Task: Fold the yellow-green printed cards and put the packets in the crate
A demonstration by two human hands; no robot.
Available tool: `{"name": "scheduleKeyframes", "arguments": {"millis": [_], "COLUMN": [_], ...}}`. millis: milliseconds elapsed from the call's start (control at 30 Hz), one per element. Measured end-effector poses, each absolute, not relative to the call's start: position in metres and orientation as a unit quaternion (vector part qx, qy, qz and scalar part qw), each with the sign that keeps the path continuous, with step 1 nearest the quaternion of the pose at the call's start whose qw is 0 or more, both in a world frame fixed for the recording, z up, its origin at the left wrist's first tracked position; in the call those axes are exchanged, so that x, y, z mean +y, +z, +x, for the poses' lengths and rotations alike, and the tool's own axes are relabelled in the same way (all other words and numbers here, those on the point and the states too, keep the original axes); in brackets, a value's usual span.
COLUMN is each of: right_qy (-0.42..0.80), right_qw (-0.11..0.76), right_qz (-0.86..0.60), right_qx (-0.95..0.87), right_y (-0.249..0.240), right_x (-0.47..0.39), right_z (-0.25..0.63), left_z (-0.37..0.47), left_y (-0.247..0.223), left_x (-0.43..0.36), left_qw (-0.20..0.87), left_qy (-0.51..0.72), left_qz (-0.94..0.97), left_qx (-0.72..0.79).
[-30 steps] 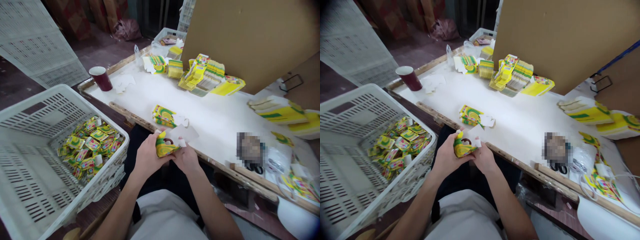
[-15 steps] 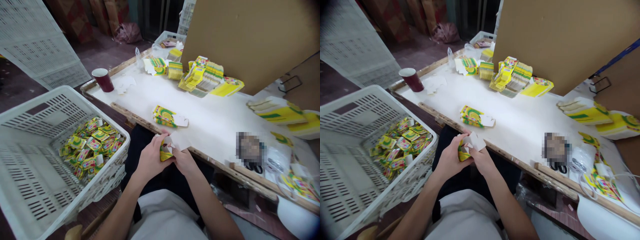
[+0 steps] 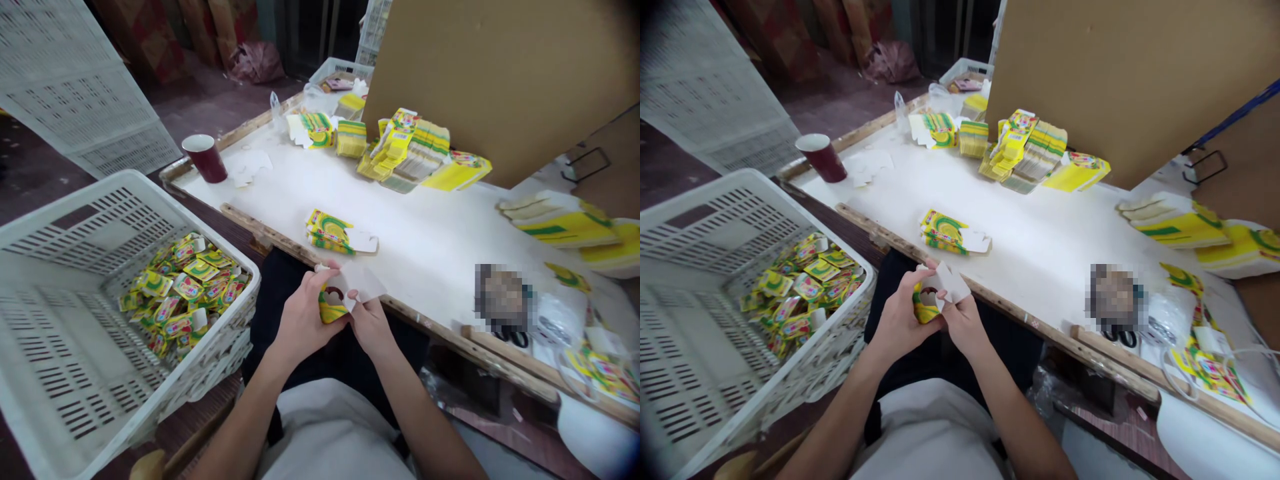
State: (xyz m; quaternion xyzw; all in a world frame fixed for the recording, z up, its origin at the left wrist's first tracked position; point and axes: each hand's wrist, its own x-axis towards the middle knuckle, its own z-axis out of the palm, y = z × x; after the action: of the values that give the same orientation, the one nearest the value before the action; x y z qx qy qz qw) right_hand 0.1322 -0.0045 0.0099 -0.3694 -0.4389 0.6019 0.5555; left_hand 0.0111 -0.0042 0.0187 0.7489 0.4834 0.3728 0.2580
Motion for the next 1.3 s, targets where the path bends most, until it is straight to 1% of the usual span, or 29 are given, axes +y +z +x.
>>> {"name": "scheduleKeyframes", "arguments": {"millis": [200,400,467,567,700,767,933,1133,1300], "right_qy": [0.571,0.445,0.427,0.449,0.511,0.525,0.536,0.574,0.521], "right_qw": [0.502,0.47,0.46,0.47,0.515,0.522,0.488,0.511,0.476], "right_qz": [-0.419,-0.431,-0.426,-0.418,-0.419,-0.423,-0.463,-0.44,-0.474], "right_qx": [-0.496,-0.629,-0.652,-0.635,-0.547,-0.522,-0.51,-0.465,-0.526], "right_y": [0.014,0.027,0.03,0.027,0.017,0.015,0.011,-0.002,0.001], "right_x": [-0.006,-0.006,-0.006,-0.006,-0.007,-0.008,-0.009,-0.003,-0.007], "right_z": [0.136,0.146,0.148,0.148,0.144,0.143,0.144,0.142,0.146], "left_z": [0.012,0.012,0.012,0.012,0.013,0.013,0.012,0.011,0.012], "left_y": [0.016,0.013,0.014,0.015,0.017,0.017,0.015,0.012,0.014], "left_x": [-0.005,-0.004,-0.004,-0.005,-0.005,-0.004,-0.005,-0.004,-0.004], "left_qw": [0.254,0.246,0.248,0.248,0.248,0.244,0.234,0.22,0.243], "left_qy": [0.385,0.363,0.354,0.35,0.371,0.378,0.386,0.383,0.375], "left_qz": [0.741,0.739,0.74,0.739,0.737,0.739,0.738,0.747,0.737], "left_qx": [0.489,0.511,0.515,0.519,0.507,0.501,0.501,0.498,0.508]}}
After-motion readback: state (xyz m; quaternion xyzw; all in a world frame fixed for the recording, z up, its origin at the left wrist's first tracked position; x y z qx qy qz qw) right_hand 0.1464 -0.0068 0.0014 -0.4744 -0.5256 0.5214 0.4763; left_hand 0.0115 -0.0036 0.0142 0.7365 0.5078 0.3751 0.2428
